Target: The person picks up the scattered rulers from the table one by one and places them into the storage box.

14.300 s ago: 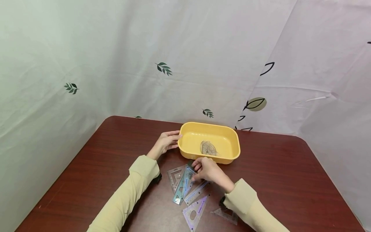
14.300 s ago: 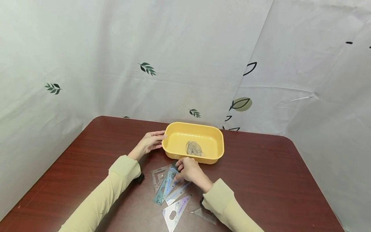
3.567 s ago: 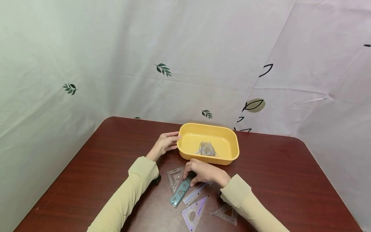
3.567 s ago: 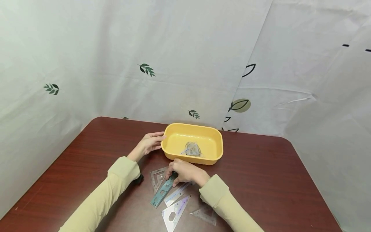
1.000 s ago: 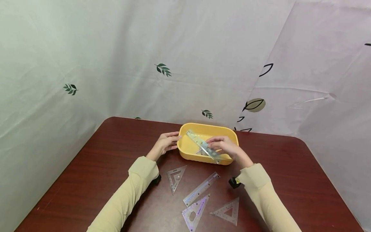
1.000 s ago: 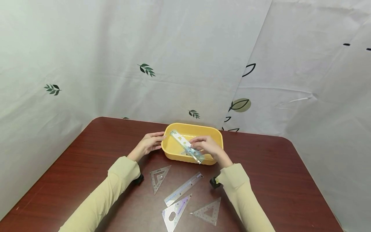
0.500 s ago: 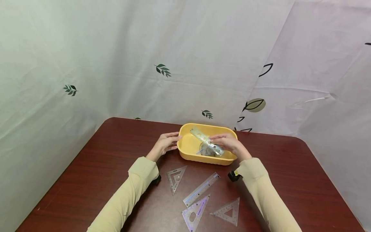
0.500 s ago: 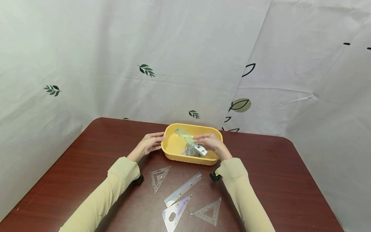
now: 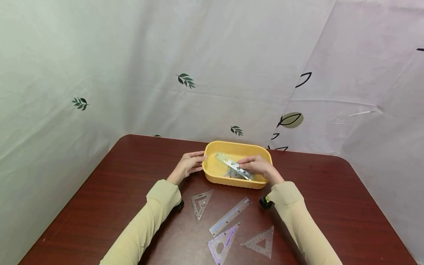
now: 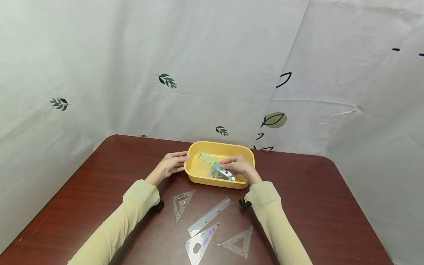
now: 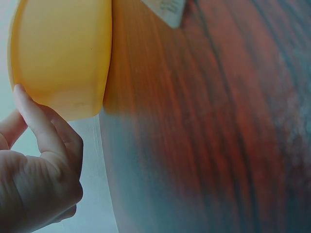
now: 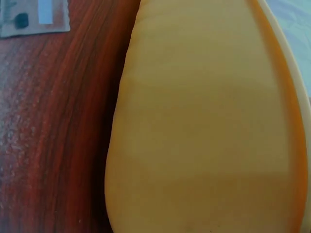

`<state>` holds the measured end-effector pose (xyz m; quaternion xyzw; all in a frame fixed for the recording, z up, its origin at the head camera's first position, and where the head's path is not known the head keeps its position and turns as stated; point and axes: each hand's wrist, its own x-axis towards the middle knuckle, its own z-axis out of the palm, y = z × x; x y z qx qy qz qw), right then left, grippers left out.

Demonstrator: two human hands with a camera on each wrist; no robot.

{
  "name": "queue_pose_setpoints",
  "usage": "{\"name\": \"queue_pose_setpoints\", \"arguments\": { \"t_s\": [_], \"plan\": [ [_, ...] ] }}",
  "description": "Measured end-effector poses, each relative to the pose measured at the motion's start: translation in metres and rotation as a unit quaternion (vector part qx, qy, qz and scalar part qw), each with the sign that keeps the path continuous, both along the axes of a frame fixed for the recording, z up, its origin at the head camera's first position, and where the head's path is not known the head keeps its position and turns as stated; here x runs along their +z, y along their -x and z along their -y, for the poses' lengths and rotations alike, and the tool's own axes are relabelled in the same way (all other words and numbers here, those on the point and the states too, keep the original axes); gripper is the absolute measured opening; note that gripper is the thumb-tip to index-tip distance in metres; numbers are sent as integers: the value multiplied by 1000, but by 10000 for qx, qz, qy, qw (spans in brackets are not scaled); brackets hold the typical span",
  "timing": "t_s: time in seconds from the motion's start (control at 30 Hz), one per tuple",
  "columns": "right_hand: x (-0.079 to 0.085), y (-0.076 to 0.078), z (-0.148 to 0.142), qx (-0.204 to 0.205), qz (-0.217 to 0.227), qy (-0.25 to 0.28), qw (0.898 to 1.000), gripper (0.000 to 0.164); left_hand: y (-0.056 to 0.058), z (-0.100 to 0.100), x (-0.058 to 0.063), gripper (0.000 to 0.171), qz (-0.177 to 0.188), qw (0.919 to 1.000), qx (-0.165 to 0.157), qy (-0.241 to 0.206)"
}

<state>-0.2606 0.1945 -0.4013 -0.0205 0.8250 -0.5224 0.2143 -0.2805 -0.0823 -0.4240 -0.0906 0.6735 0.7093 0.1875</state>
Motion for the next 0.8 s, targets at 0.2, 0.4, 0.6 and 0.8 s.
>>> {"name": "queue_pose_setpoints", "arguments": {
  "t_s": [0.2,0.4,0.6,0.8],
  "plan": [
    [-3,-2,0,186,-195,-269,9993,34,0,0,0,49,-2,10000,13,-9],
    [-12,-2,0,343,-469,-335,9978,31,0,0,0,48,18,10000,-2,-35],
    [-13,-3,2,152,-501,-471,9975,28,0,1,0,49,12,10000,-32,-28],
    [-12,-4,5,16,-650,-784,9948,25,0,1,-1,48,-2,10000,-38,-46]
  ]
}}
